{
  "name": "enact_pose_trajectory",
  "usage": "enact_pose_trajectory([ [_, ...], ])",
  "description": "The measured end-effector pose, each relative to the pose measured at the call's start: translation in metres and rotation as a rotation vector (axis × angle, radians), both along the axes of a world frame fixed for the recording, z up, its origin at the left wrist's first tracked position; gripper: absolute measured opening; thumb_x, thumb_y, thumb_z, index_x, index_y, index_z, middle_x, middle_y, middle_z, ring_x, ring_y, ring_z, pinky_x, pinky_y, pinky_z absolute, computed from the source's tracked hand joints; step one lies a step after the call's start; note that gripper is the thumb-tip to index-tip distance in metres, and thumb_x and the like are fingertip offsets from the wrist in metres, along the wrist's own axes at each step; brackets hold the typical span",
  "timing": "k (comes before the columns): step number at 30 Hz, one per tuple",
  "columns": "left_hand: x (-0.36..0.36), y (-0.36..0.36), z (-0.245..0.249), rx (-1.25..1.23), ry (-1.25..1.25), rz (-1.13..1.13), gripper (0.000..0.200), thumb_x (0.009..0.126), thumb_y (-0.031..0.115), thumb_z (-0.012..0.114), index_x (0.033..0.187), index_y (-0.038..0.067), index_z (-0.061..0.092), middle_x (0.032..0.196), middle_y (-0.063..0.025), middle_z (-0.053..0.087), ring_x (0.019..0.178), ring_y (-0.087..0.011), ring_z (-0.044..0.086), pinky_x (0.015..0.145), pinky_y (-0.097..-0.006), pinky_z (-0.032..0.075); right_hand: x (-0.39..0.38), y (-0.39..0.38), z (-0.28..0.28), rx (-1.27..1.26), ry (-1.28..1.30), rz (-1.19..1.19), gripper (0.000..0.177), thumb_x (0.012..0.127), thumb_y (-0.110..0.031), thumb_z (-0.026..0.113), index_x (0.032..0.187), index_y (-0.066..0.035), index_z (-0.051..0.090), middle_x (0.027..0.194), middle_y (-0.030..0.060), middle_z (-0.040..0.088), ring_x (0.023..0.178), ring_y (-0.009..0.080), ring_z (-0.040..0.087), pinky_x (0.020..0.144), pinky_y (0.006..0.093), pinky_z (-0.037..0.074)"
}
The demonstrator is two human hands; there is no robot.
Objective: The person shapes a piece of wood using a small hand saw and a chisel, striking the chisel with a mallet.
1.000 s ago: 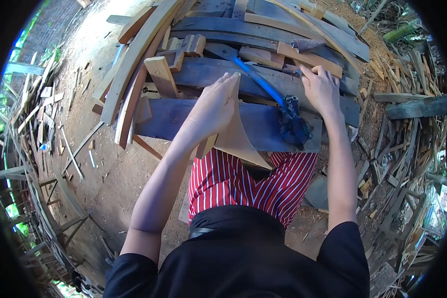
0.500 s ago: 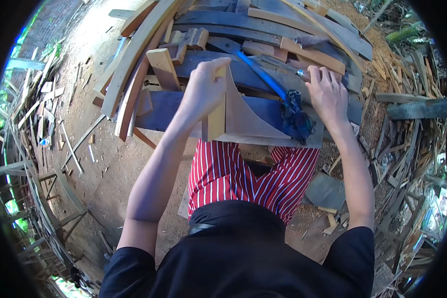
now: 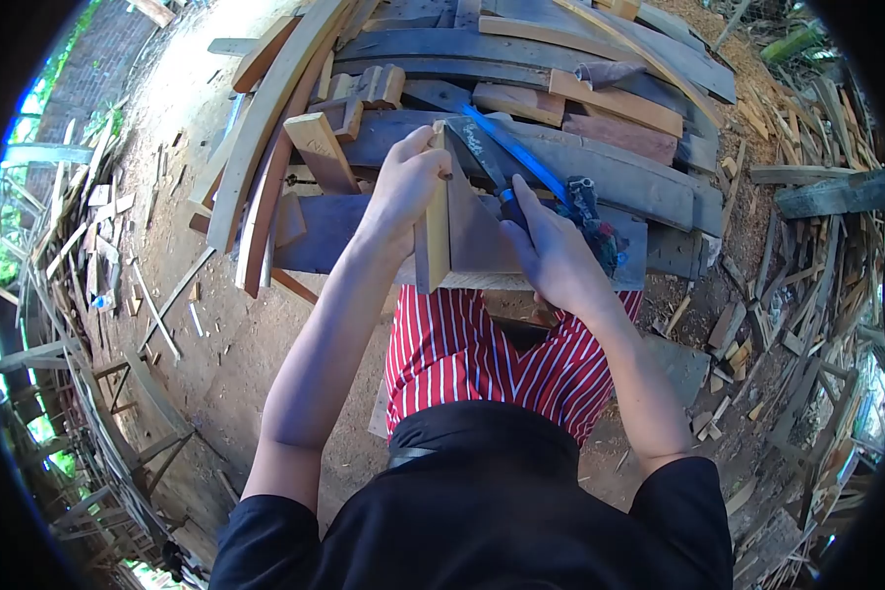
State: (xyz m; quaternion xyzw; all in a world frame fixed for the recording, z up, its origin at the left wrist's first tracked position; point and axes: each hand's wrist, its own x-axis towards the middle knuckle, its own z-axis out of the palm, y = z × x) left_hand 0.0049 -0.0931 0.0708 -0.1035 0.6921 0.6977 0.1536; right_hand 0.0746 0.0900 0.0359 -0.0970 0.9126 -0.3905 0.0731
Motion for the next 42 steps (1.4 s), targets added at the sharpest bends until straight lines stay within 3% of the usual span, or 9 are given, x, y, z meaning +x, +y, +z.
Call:
enact_pose_trajectory([
  [3,0.003,0.004,0.008,-0.014,-0.035,0.019,0.03,0.082,0.001,0.049,0.111,-0.004,0.056,0.093,-0.0089,0.058,0.086,-0.0146,0.054,0.076,-0.0276,0.044,0.0,-0.006,0.009,-0.055,-0.047,0.004,0.053,0.098,-0.019,0.048,0.142,0.006,0.036,0.116,0.0308,0.06,0.105,0.0463,0.06,0.088,0.0507,0.048],
  [6,0.004,0.003,0.008,-0.071,-0.032,-0.014,0.071,0.082,0.002,0.05,0.149,-0.007,0.029,0.122,-0.0222,0.057,0.101,-0.0198,0.056,0.088,-0.0273,0.043,-0.009,-0.007,0.026,-0.069,-0.143,0.017,0.049,0.098,-0.019,0.044,0.141,0.005,0.039,0.113,0.0318,0.061,0.103,0.047,0.06,0.088,0.0516,0.047],
  [10,0.005,0.003,0.015,0.025,-0.065,0.016,0.072,0.082,0.002,0.049,0.15,-0.007,0.027,0.119,-0.0204,0.057,0.098,-0.0192,0.055,0.087,-0.0276,0.043,-0.021,-0.011,0.036,-0.008,-0.15,0.032,0.045,0.098,-0.017,0.044,0.139,0.0,0.043,0.108,0.0323,0.062,0.102,0.047,0.06,0.088,0.0523,0.047],
  [18,0.008,0.003,0.024,0.007,-0.136,-0.012,0.065,0.088,0.004,0.045,0.151,-0.004,0.027,0.15,-0.0201,0.039,0.131,-0.0238,0.045,0.106,-0.0302,0.036,-0.027,-0.013,0.041,-0.016,-0.181,0.029,0.044,0.097,-0.015,0.044,0.138,0.0,0.046,0.105,0.0322,0.063,0.098,0.0463,0.061,0.088,0.052,0.047],
  [32,0.008,0.005,0.021,0.062,-0.138,-0.01,0.07,0.087,0.002,0.043,0.154,-0.001,0.021,0.152,-0.021,0.035,0.132,-0.0256,0.043,0.106,-0.032,0.036,-0.049,-0.019,0.109,0.113,-0.561,0.043,0.046,0.096,-0.014,0.042,0.139,0.002,0.046,0.096,0.0348,0.064,0.094,0.045,0.065,0.084,0.05,0.051],
  [34,0.008,0.004,0.014,0.087,-0.125,0.006,0.081,0.083,0.001,0.046,0.156,0.001,0.01,0.095,-0.009,0.054,0.08,-0.0118,0.048,0.073,-0.0253,0.042,-0.053,-0.017,0.106,0.091,-0.627,0.068,0.047,0.095,-0.012,0.04,0.14,0.0,0.045,0.089,0.0328,0.065,0.082,0.0416,0.069,0.078,0.0506,0.054],
  [37,0.008,0.008,0.014,0.076,-0.121,0.022,0.082,0.083,0.001,0.046,0.156,0.001,0.009,0.104,-0.0122,0.055,0.086,-0.0141,0.05,0.078,-0.0267,0.043,-0.037,-0.024,0.081,0.265,-0.141,0.142,0.048,0.094,-0.009,0.04,0.141,0.0,0.044,0.084,0.0318,0.066,0.07,0.0368,0.071,0.072,0.0473,0.057],
  [41,0.011,0.007,0.008,0.121,-0.089,-0.004,0.083,0.083,0.001,0.046,0.156,0.001,0.007,0.112,-0.015,0.054,0.092,-0.0161,0.051,0.081,-0.0274,0.044,-0.062,-0.035,0.092,0.241,-0.553,0.075,0.05,0.092,-0.009,0.045,0.141,-0.004,0.044,0.093,0.0325,0.066,0.087,0.0419,0.069,0.084,0.0503,0.055],
  [42,0.011,0.008,0.013,0.137,-0.088,0.01,0.083,0.083,0.001,0.046,0.156,0.001,0.006,0.115,-0.0158,0.054,0.094,-0.0167,0.052,0.082,-0.0277,0.044,-0.066,-0.041,0.082,0.254,-0.265,0.163,0.047,0.094,-0.011,0.043,0.14,-0.004,0.047,0.098,0.0311,0.066,0.086,0.042,0.069,0.085,0.0499,0.055],
])
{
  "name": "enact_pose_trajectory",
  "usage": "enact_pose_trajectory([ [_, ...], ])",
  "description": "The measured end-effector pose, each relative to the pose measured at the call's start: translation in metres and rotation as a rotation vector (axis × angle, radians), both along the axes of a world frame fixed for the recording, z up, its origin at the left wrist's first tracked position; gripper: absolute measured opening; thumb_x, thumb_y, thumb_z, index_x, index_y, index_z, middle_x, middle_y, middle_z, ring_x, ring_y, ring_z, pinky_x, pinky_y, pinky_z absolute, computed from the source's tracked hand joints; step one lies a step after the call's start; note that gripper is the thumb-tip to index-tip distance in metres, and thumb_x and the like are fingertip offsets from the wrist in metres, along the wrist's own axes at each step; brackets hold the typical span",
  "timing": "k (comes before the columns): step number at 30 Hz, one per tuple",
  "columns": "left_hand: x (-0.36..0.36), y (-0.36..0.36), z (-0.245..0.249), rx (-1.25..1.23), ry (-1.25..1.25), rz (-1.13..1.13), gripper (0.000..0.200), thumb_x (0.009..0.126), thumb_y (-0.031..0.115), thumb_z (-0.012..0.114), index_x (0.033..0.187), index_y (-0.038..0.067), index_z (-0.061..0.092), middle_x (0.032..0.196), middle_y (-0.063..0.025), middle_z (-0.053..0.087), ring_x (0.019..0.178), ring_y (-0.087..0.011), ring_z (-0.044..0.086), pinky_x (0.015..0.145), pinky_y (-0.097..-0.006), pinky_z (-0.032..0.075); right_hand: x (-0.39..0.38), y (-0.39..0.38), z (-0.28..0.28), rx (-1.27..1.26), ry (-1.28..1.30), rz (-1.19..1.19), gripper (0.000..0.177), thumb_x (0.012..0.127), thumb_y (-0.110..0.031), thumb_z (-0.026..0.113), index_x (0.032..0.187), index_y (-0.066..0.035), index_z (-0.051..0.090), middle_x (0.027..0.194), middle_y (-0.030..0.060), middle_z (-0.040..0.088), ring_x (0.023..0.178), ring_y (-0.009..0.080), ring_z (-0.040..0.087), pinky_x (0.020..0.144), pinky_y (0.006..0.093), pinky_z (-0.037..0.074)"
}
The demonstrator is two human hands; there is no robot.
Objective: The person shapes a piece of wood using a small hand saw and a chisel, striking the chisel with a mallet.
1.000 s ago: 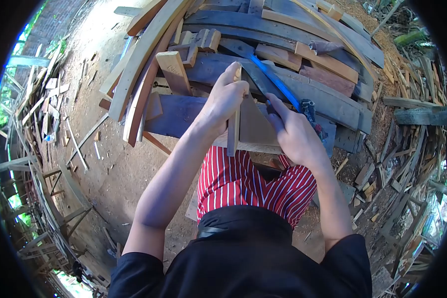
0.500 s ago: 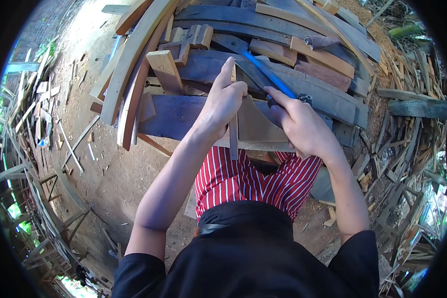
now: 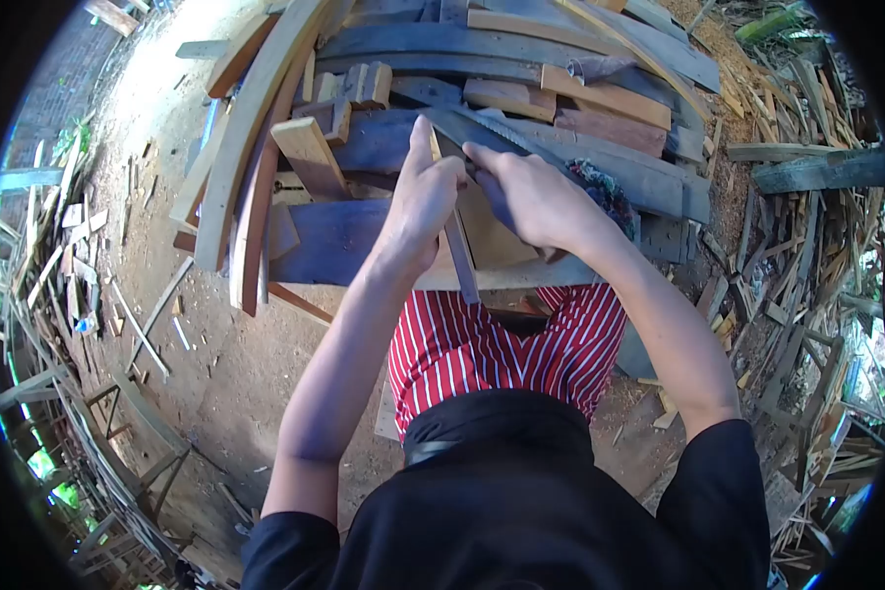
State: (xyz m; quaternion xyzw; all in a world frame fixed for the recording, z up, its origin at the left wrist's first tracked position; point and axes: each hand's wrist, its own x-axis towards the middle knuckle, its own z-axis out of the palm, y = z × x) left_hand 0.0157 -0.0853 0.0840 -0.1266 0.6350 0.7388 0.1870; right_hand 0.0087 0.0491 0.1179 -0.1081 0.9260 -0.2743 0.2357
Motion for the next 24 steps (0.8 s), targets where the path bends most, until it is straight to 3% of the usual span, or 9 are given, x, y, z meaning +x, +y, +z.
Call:
enact_pose_trajectory([
  [7,-0.003,0.003,-0.002,0.012,-0.047,0.009,0.082,0.085,0.002,0.045,0.156,0.002,0.005,0.134,-0.019,0.046,0.107,-0.0185,0.05,0.091,-0.0288,0.042,0.003,0.023,0.03,-0.011,-0.328,-0.066,0.045,0.096,-0.015,0.04,0.139,-0.005,0.048,0.098,0.0298,0.067,0.084,0.0436,0.068,0.079,0.0486,0.056],
  [11,-0.001,0.006,-0.009,0.049,-0.03,0.071,0.082,0.086,0.004,0.045,0.157,0.004,0.003,0.136,-0.0177,0.044,0.118,-0.0196,0.048,0.099,-0.029,0.038,0.006,0.029,-0.034,-0.016,0.027,0.018,0.047,0.094,-0.007,0.038,0.14,-0.008,0.048,0.094,0.0287,0.068,0.072,0.0363,0.071,0.075,0.0458,0.058],
  [12,0.0,0.011,-0.018,0.062,-0.007,0.171,0.057,0.099,0.014,0.04,0.153,0.005,0.026,0.147,-0.0109,0.039,0.125,-0.0232,0.046,0.107,-0.0356,0.035,0.007,0.023,0.016,-0.033,-0.369,-0.14,0.046,0.094,-0.006,0.041,0.139,-0.008,0.049,0.096,0.0265,0.068,0.069,0.0326,0.07,0.072,0.0438,0.058],
  [13,0.002,0.012,-0.03,0.062,-0.004,0.193,0.057,0.099,0.014,0.04,0.153,0.005,0.026,0.147,-0.0109,0.039,0.125,-0.0232,0.046,0.107,-0.0356,0.035,0.012,0.028,0.013,-0.029,-0.367,-0.118,0.046,0.094,-0.006,0.041,0.139,-0.008,0.049,0.096,0.0265,0.068,0.069,0.0326,0.07,0.072,0.0438,0.058],
  [15,0.005,0.01,-0.048,-0.228,0.59,0.33,0.04,0.099,0.021,0.04,0.133,0.006,0.053,0.133,-0.0174,0.046,0.126,-0.0261,0.043,0.109,-0.0383,0.03,0.02,0.058,0.003,-0.182,-0.189,-0.093,0.044,0.093,-0.009,0.049,0.137,-0.007,0.051,0.1,0.0208,0.063,0.069,0.0282,0.067,0.068,0.0378,0.055],
  [16,0.005,0.005,-0.048,-0.292,0.803,0.248,0.041,0.102,0.031,0.033,0.103,0.007,0.066,0.122,-0.0152,0.054,0.124,-0.0275,0.045,0.109,-0.0417,0.03,0.026,0.072,-0.001,-0.237,-0.069,-0.094,0.041,0.092,-0.011,0.053,0.133,-0.006,0.054,0.101,0.0181,0.06,0.072,0.026,0.065,0.07,0.035,0.053],
  [19,-0.012,-0.01,-0.071,-0.312,1.189,0.025,0.048,0.1,0.039,0.032,0.076,0.006,0.057,0.076,-0.0094,0.056,0.082,-0.0311,0.056,0.093,-0.0418,0.041,0.034,0.085,0.005,-0.369,0.173,-0.215,0.031,0.088,-0.012,0.063,0.118,-0.003,0.062,0.1,0.0127,0.059,0.088,0.0199,0.06,0.078,0.0309,0.047],
  [20,-0.018,-0.009,-0.073,-0.331,1.227,0.038,0.05,0.098,0.042,0.035,0.068,0.006,0.051,0.067,-0.0096,0.047,0.067,-0.0304,0.049,0.076,-0.0398,0.04,0.033,0.079,0.014,-0.465,0.101,-0.353,0.025,0.087,-0.014,0.068,0.109,-0.002,0.064,0.097,0.0093,0.059,0.09,0.0164,0.058,0.079,0.0313,0.046],
  [24,-0.014,0.004,-0.078,-0.28,1.16,0.105,0.051,0.096,0.046,0.036,0.064,0.006,0.047,0.065,-0.0082,0.041,0.063,-0.0277,0.041,0.066,-0.0379,0.033,0.005,0.05,0.009,-0.628,0.507,-0.409,0.026,0.088,-0.022,0.072,0.104,-0.003,0.064,0.095,0.0025,0.057,0.088,0.0093,0.051,0.082,0.0246,0.04],
])
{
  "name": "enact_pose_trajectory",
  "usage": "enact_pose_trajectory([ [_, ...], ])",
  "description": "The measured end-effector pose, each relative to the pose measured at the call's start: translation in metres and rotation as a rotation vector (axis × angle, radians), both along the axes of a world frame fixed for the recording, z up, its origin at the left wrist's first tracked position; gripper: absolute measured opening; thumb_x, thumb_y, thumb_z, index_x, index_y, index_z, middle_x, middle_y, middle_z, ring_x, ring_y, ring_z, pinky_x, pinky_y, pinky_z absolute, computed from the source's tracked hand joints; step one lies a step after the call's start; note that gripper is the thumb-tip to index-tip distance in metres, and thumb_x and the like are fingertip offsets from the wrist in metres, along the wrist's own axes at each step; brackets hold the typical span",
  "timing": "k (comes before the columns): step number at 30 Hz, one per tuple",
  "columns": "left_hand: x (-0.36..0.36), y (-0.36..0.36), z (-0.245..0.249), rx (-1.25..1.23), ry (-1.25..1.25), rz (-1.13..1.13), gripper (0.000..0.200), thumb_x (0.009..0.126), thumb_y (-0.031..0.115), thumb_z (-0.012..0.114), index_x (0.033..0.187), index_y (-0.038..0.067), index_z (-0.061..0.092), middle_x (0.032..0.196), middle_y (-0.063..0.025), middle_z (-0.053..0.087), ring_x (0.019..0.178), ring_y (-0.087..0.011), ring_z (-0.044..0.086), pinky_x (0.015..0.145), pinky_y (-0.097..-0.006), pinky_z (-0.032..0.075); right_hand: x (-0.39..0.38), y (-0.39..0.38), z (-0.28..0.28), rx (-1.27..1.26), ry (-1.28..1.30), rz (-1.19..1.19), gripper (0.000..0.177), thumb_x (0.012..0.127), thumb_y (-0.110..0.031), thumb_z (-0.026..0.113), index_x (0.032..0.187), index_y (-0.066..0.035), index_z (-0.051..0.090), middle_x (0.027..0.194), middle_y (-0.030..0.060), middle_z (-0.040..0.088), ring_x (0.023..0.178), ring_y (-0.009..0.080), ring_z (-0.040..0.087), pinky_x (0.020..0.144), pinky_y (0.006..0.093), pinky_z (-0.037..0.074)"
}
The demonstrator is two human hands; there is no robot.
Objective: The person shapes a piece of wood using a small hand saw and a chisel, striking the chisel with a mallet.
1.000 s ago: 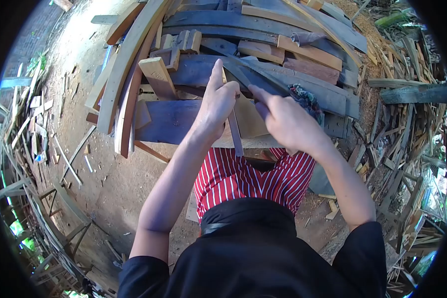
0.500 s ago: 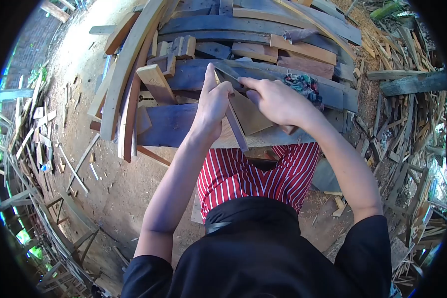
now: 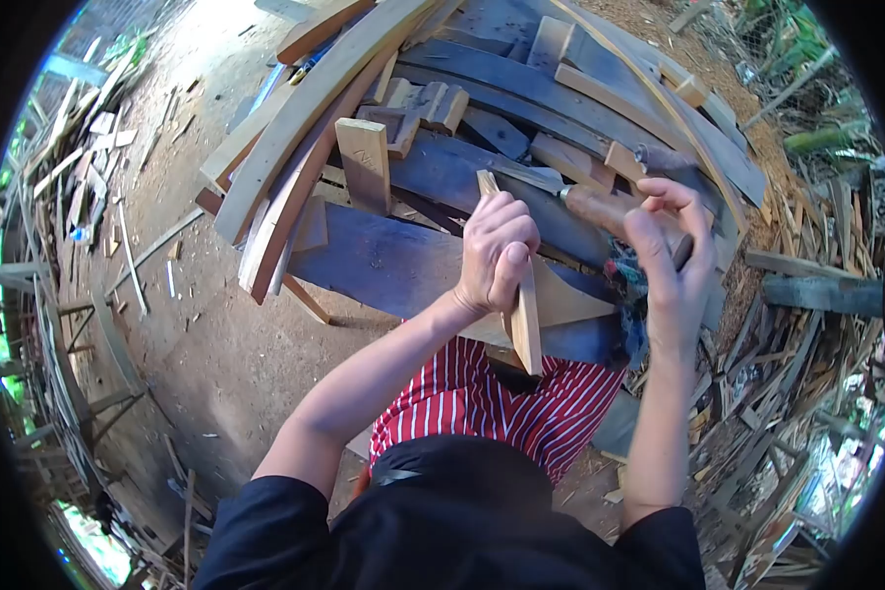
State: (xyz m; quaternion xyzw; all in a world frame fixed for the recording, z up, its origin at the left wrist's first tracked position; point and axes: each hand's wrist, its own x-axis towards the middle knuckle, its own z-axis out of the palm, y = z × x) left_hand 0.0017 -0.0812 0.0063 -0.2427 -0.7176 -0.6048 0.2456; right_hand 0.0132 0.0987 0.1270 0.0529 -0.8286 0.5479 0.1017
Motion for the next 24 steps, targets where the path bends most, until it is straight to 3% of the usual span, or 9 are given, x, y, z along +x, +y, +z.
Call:
enact_pose_trajectory([
  [1,0.0,0.001,-0.001,0.004,-0.005,0.014,0.051,0.096,0.046,0.036,0.064,0.006,0.047,0.065,-0.0082,0.041,0.063,-0.0277,0.041,0.066,-0.0379,0.033,-0.011,-0.006,-0.008,0.004,-0.005,0.014,0.026,0.088,-0.022,0.072,0.104,-0.003,0.064,0.095,0.0025,0.057,0.088,0.0093,0.051,0.082,0.0246,0.04],
  [3,0.001,0.002,-0.003,0.054,-0.038,0.0,0.052,0.096,0.046,0.035,0.064,0.006,0.047,0.065,-0.0083,0.041,0.064,-0.0275,0.041,0.067,-0.0378,0.033,-0.04,-0.019,-0.034,-0.478,0.207,0.012,0.021,0.089,-0.019,0.071,0.099,-0.003,0.062,0.092,0.0027,0.057,0.081,0.0112,0.051,0.079,0.0262,0.041],
  [5,0.0,0.001,-0.004,0.064,-0.059,0.015,0.052,0.096,0.046,0.035,0.064,0.007,0.047,0.065,-0.0084,0.041,0.064,-0.0275,0.041,0.067,-0.038,0.033,-0.063,-0.03,-0.047,-0.513,0.32,0.054,0.015,0.092,-0.015,0.065,0.09,-0.003,0.057,0.083,0.0069,0.057,0.07,0.0164,0.053,0.07,0.0305,0.043],
  [7,-0.001,0.001,-0.009,0.007,-0.025,0.027,0.058,0.098,0.048,0.025,0.063,0.007,0.046,0.064,-0.0083,0.043,0.063,-0.0256,0.043,0.067,-0.0362,0.035,-0.072,-0.036,-0.037,-0.67,0.244,0.341,0.014,0.095,-0.012,0.056,0.087,-0.003,0.051,0.074,0.0103,0.055,0.06,0.0209,0.052,0.065,0.0344,0.045],
  [8,-0.001,0.001,-0.012,0.074,-0.062,0.009,0.049,0.094,0.045,0.036,0.064,0.008,0.048,0.065,-0.0082,0.041,0.064,-0.0277,0.041,0.068,-0.0387,0.035,-0.068,-0.046,-0.032,-0.672,0.229,0.205,0.023,0.095,-0.018,0.049,0.076,-0.006,0.046,0.063,0.0086,0.045,0.058,0.0196,0.045,0.064,0.0374,0.04],
  [16,-0.003,0.001,-0.011,0.061,-0.027,0.001,0.035,0.088,0.036,0.041,0.065,0.009,0.047,0.066,-0.0068,0.039,0.062,-0.0266,0.039,0.066,-0.0377,0.032,-0.013,-0.061,-0.007,-0.549,0.431,0.33,0.021,0.098,-0.027,0.037,0.086,-0.011,0.043,0.063,0.0025,0.042,0.053,0.0135,0.04,0.057,0.0303,0.037],
  [19,-0.002,0.0,-0.014,0.071,-0.038,0.01,0.035,0.089,0.034,0.04,0.065,0.009,0.046,0.066,-0.0072,0.039,0.063,-0.0265,0.039,0.067,-0.0379,0.033,-0.014,-0.067,-0.016,-0.394,0.41,0.4,0.02,0.099,-0.026,0.041,0.09,-0.008,0.042,0.069,0.0057,0.045,0.054,0.0157,0.042,0.056,0.0329,0.038],
  [23,0.0,0.003,-0.012,0.103,-0.038,0.018,0.036,0.091,0.032,0.039,0.065,0.009,0.047,0.066,-0.0077,0.039,0.064,-0.0266,0.041,0.07,-0.0387,0.035,-0.012,-0.064,-0.016,-0.426,0.432,0.432,0.018,0.099,-0.024,0.042,0.092,-0.007,0.041,0.07,0.0074,0.046,0.055,0.0173,0.043,0.056,0.0348,0.04],
  [24,-0.002,0.001,-0.012,0.092,-0.022,0.02,0.035,0.092,0.031,0.039,0.066,0.009,0.047,0.066,-0.0074,0.039,0.064,-0.0265,0.04,0.07,-0.0384,0.035,-0.016,-0.066,-0.02,-0.467,0.454,0.412,0.021,0.098,-0.024,0.049,0.092,-0.006,0.042,0.067,0.0073,0.047,0.052,0.0174,0.045,0.049,0.0332,0.041],
])
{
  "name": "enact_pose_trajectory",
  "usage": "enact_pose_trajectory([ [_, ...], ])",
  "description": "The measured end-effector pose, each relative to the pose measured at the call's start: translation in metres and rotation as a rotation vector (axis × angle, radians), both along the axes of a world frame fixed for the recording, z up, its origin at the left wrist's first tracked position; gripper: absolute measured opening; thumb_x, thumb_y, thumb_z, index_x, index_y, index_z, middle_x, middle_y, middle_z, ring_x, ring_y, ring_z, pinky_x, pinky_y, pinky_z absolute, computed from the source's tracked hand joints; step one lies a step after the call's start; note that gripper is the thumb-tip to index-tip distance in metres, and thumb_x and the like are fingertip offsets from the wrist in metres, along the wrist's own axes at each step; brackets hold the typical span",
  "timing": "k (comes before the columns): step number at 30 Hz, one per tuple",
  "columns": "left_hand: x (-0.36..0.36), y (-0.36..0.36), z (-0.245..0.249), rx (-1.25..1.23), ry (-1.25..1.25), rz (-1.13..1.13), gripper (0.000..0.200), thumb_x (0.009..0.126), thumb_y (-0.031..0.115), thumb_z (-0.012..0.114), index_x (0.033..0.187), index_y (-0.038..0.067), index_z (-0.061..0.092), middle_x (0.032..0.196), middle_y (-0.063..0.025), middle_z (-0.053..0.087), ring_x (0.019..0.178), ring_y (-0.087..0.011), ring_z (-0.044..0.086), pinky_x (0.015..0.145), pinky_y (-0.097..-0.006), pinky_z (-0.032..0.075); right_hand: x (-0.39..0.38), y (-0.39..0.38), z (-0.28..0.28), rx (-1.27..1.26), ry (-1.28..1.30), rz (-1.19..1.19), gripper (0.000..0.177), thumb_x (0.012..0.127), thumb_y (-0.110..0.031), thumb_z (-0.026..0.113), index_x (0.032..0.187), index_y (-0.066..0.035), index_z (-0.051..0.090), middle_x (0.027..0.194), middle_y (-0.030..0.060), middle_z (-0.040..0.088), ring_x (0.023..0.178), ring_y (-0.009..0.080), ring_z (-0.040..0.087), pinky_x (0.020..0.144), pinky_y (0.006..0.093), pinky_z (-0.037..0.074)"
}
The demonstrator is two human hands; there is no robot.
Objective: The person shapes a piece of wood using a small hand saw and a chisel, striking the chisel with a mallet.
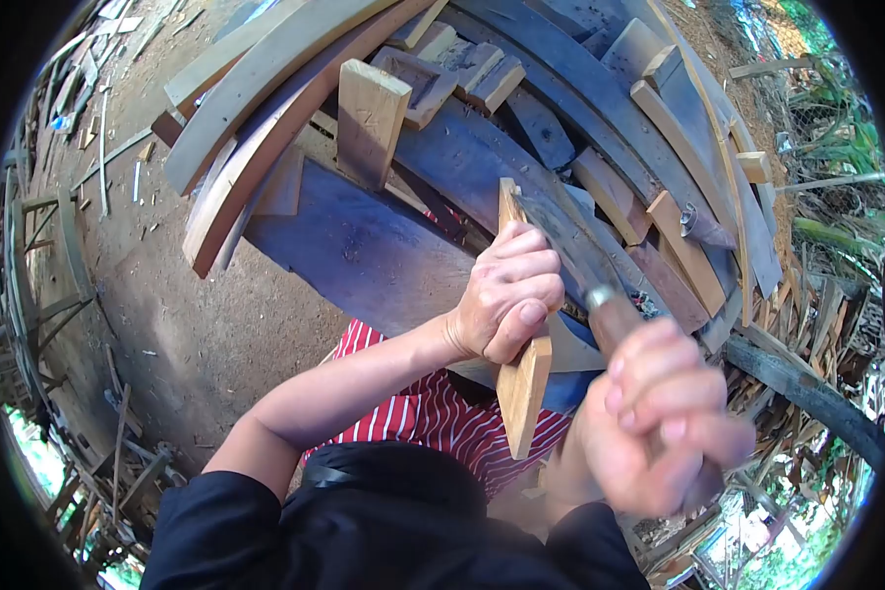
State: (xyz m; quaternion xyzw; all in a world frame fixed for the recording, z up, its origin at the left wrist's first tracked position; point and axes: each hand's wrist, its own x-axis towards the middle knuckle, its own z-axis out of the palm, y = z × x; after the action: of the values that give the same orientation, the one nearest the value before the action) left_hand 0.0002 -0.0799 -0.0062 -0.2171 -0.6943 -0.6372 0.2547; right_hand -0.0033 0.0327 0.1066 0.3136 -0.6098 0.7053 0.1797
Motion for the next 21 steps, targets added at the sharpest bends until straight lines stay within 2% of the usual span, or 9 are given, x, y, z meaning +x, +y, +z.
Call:
enact_pose_trajectory([
  [1,0.002,0.001,0.0,0.002,-0.008,0.004,0.035,0.092,0.031,0.039,0.066,0.009,0.047,0.066,-0.0074,0.039,0.064,-0.0265,0.04,0.07,-0.0384,0.035,-0.002,-0.001,-0.002,-0.045,0.007,-0.018,0.026,0.097,-0.025,0.056,0.092,-0.004,0.042,0.065,0.0073,0.048,0.049,0.0175,0.047,0.043,0.0317,0.042],
  [3,0.001,0.002,0.002,-0.015,-0.02,-0.003,0.034,0.092,0.03,0.038,0.066,0.009,0.047,0.066,-0.0073,0.039,0.064,-0.0265,0.04,0.071,-0.0379,0.036,-0.008,0.006,0.008,-0.013,0.012,0.02,0.025,0.097,-0.026,0.056,0.092,-0.005,0.043,0.065,0.007,0.048,0.049,0.0173,0.047,0.043,0.0307,0.042],
  [5,-0.001,-0.001,0.001,-0.039,-0.018,-0.001,0.033,0.092,0.029,0.038,0.066,0.009,0.047,0.066,-0.0072,0.039,0.064,-0.0263,0.04,0.071,-0.0375,0.036,-0.004,0.01,0.018,0.036,-0.049,0.117,0.016,0.098,-0.022,0.042,0.091,-0.007,0.041,0.066,0.0072,0.045,0.054,0.0168,0.042,0.055,0.0342,0.039],
  [9,0.002,0.002,-0.001,0.0,-0.014,0.005,0.033,0.091,0.029,0.039,0.067,0.009,0.047,0.066,-0.0071,0.039,0.063,-0.0262,0.04,0.071,-0.0377,0.036,-0.015,0.0,0.009,0.101,0.011,0.102,0.015,0.097,-0.022,0.043,0.092,-0.008,0.042,0.065,0.0055,0.045,0.052,0.0146,0.042,0.052,0.0326,0.037],
  [13,0.002,0.0,0.001,-0.004,-0.022,0.005,0.032,0.091,0.028,0.039,0.067,0.009,0.048,0.066,-0.0071,0.039,0.063,-0.0266,0.04,0.072,-0.0379,0.036,-0.014,0.007,0.019,0.032,-0.011,0.146,0.016,0.097,-0.021,0.044,0.09,-0.006,0.042,0.063,0.0065,0.043,0.051,0.0157,0.04,0.051,0.0333,0.037],
  [17,-0.001,0.002,0.002,0.012,-0.021,0.01,0.031,0.091,0.026,0.039,0.066,0.009,0.047,0.066,-0.0071,0.039,0.063,-0.0267,0.04,0.071,-0.0378,0.036,-0.021,-0.002,0.011,0.037,-0.009,0.104,0.008,0.094,-0.014,0.042,0.089,-0.007,0.043,0.062,0.0054,0.043,0.05,0.014,0.038,0.051,0.0326,0.035],
  [19,-0.004,0.001,0.0,0.001,0.016,0.023,0.031,0.091,0.025,0.04,0.066,0.009,0.047,0.065,-0.0067,0.039,0.063,-0.0267,0.041,0.07,-0.0377,0.036,-0.025,0.004,0.014,0.036,-0.021,0.164,0.006,0.092,-0.011,0.041,0.09,-0.007,0.043,0.062,0.0058,0.043,0.049,0.0145,0.038,0.05,0.0338,0.035],
  [21,0.002,0.003,0.002,-0.012,-0.04,0.037,0.045,0.095,0.034,0.03,0.061,0.008,0.045,0.064,-0.0068,0.041,0.062,-0.0259,0.042,0.07,-0.0385,0.035,-0.025,0.006,0.009,-0.081,-0.002,0.256,0.007,0.092,-0.012,0.041,0.088,-0.007,0.043,0.061,0.006,0.042,0.05,0.0145,0.037,0.05,0.0339,0.035],
])
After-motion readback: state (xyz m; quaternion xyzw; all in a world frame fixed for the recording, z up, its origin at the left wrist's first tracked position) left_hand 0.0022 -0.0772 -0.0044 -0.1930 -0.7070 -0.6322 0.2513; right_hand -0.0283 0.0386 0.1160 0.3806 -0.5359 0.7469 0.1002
